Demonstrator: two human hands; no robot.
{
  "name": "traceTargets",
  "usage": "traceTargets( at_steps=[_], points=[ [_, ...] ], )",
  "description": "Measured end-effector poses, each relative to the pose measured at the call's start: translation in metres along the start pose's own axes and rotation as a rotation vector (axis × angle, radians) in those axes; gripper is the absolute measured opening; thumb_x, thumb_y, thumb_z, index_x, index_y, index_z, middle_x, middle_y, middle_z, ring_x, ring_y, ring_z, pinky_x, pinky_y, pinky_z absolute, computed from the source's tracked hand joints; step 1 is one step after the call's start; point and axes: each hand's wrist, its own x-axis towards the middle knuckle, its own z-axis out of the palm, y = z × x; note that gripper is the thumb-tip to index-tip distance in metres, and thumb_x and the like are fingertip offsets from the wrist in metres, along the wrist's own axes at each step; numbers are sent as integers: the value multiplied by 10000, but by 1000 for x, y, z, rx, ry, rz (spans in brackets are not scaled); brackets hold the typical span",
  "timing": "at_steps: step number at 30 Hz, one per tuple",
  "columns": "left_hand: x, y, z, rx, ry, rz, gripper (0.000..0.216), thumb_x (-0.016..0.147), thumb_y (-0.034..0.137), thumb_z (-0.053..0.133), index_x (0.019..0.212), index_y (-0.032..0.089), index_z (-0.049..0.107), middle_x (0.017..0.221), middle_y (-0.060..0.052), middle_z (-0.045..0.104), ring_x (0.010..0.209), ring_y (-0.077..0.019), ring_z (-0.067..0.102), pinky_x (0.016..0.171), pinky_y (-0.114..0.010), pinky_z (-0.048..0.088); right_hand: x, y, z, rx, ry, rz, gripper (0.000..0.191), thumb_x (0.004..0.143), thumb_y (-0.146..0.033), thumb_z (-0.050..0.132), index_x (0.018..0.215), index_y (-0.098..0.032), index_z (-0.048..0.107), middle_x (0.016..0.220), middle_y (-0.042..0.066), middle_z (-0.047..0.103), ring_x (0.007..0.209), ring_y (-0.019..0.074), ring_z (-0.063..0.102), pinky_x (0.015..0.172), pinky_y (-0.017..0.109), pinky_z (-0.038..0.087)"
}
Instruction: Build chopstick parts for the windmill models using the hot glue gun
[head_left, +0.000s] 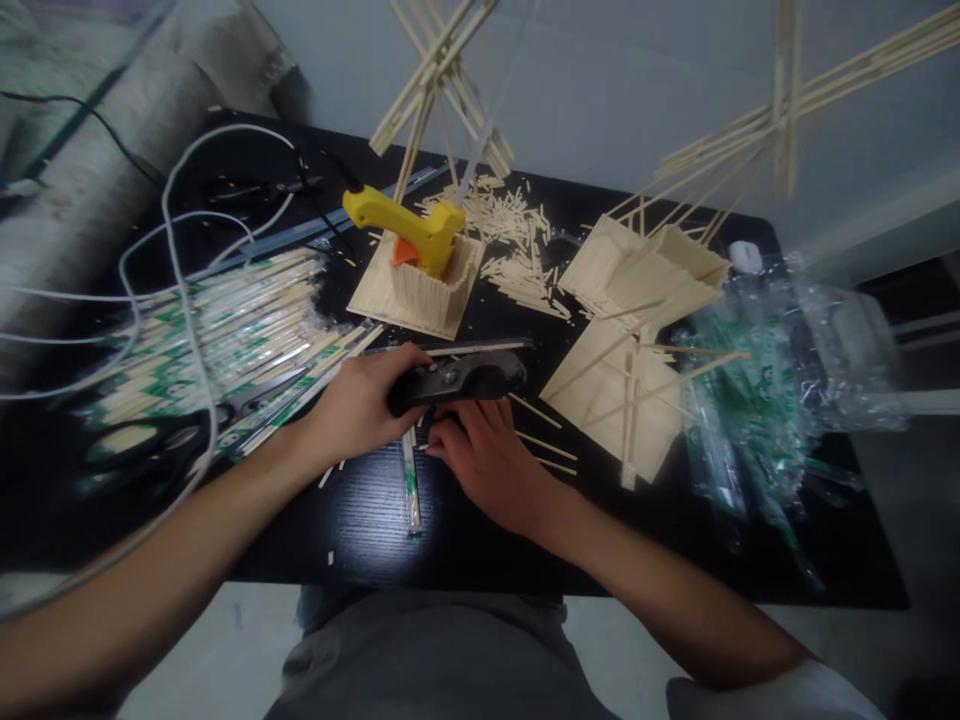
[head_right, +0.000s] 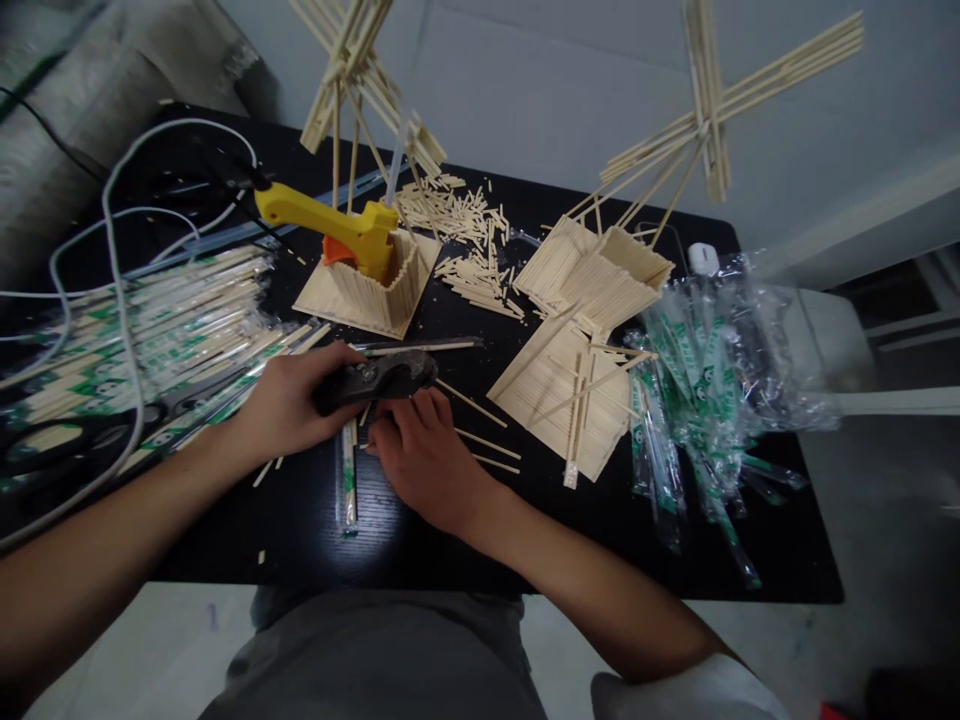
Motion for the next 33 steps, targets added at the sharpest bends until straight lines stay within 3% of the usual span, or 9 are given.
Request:
traceTargets(
  at_steps=[5,8,16,23,33],
  points=[
    [-1,-1,0,8,10,10,275,778,290,602,1032,192,637,852,-3,722,674,-103,619,652,-181,433,0,1,-4,-19,11,-25,194,1036,-244,520,939,-136,648,1088,136,648,1054,274,529,992,441,397],
    [-1,-2,0,9,33,10,273,790,299,613,1039,192,641,847,2,719,669,-98,615,657,-180,437,-1,8,-9,-53,43,27,193,1040,-229,500,958,-135,647,1009,136,631,1053,282,510,984,444,402],
    [-1,-4,0,12,31,5,291,783,296,631,1054,189,646,847,-3,720,666,-101,616,669,-185,454,-6,20,-7,-14,34,118,184,1029,-225,508,942,-135,643,1044,148,621,1098,291,497,972,449,417],
    [-1,-3,0,12,8,3,293,798,310,611,1061,186,643,852,-6,722,668,-99,615,673,-186,449,-8,23,-10,87,57,162,278,981,-402,614,1060,-138,648,1047,138,658,1041,295,551,909,433,444],
    [-2,-6,2,26,27,28,298,796,316,610,1064,190,643,868,-8,731,706,-112,643,659,-189,423,-9,24,-5,219,99,117,104,1007,-221,576,1044,-157,648,963,88,723,965,234,621,844,369,472]
  ],
)
